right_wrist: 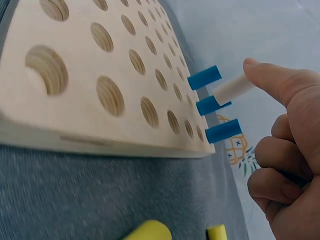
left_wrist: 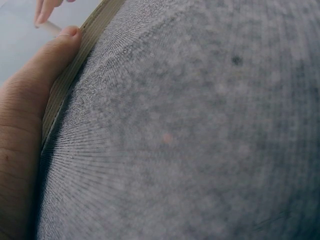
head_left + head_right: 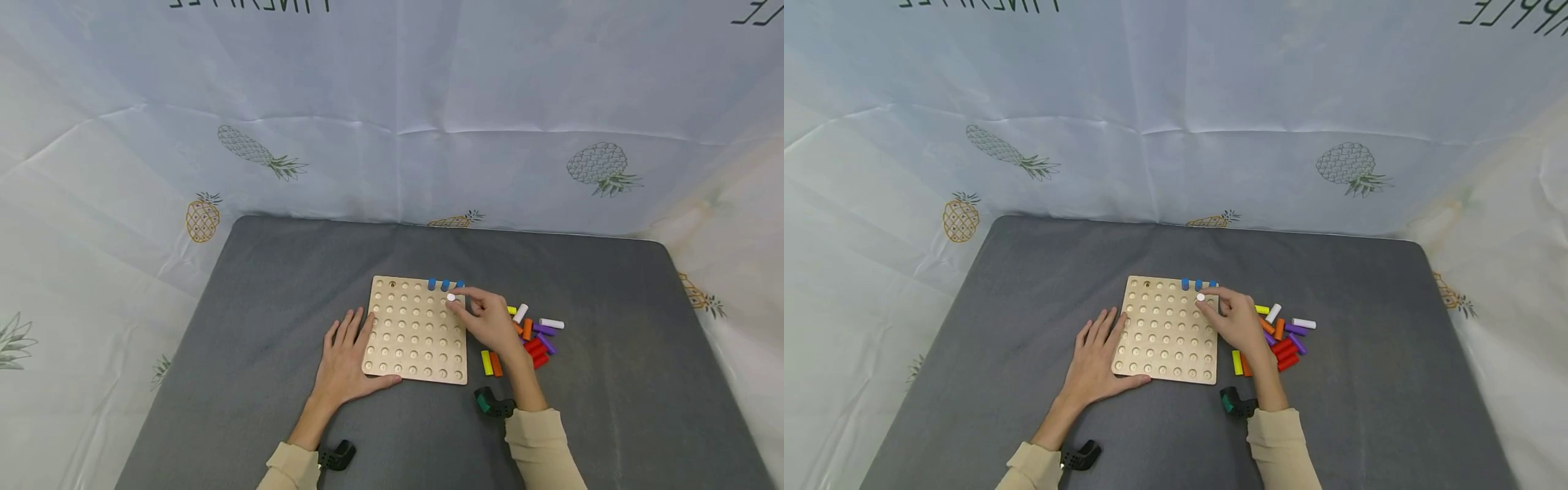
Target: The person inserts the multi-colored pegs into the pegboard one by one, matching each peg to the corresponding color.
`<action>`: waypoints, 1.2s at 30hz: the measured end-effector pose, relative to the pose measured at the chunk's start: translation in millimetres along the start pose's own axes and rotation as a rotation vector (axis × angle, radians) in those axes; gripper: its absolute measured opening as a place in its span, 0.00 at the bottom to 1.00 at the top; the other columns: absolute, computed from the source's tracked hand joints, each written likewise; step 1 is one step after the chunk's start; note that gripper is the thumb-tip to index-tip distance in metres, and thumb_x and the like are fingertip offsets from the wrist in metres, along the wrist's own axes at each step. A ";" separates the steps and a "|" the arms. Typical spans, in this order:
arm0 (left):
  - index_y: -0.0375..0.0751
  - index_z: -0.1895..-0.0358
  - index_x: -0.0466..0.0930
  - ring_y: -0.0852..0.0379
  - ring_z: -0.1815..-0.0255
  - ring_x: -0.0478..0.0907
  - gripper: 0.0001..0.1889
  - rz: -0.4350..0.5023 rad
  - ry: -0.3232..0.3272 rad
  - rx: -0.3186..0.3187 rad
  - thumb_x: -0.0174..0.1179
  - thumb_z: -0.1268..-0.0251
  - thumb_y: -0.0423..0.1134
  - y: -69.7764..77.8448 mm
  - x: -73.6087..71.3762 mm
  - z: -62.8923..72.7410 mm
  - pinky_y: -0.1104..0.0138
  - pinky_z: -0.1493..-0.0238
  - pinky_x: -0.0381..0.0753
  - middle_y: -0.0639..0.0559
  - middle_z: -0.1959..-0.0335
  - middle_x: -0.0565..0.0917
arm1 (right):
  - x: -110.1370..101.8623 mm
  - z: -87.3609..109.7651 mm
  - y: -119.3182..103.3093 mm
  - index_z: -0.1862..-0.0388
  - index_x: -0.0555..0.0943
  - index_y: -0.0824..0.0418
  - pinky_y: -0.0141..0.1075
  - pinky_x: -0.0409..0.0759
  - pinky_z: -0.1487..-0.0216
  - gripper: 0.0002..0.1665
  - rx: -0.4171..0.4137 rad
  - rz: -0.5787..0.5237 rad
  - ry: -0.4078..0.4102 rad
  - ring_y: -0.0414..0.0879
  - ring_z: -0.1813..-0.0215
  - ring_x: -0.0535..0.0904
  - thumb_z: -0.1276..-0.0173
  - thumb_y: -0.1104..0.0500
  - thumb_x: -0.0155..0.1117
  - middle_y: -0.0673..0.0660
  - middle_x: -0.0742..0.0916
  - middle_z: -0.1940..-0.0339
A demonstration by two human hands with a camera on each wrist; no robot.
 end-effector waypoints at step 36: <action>0.49 0.17 0.52 0.42 0.17 0.57 0.68 -0.001 -0.007 0.008 0.66 0.62 0.82 -0.2 0.1 -0.3 0.43 0.21 0.55 0.42 0.18 0.61 | 41.2 -11.6 13.3 0.41 0.85 0.61 0.27 0.56 0.85 0.18 0.011 -0.227 -0.003 0.32 0.88 0.53 0.26 0.57 0.66 0.46 0.60 0.88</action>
Point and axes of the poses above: each hand's wrist, its own z-axis away from the middle knuckle, its own x-axis out of the palm, y = z × x, the point moved 7 cm from there along -z, towards the middle knuckle
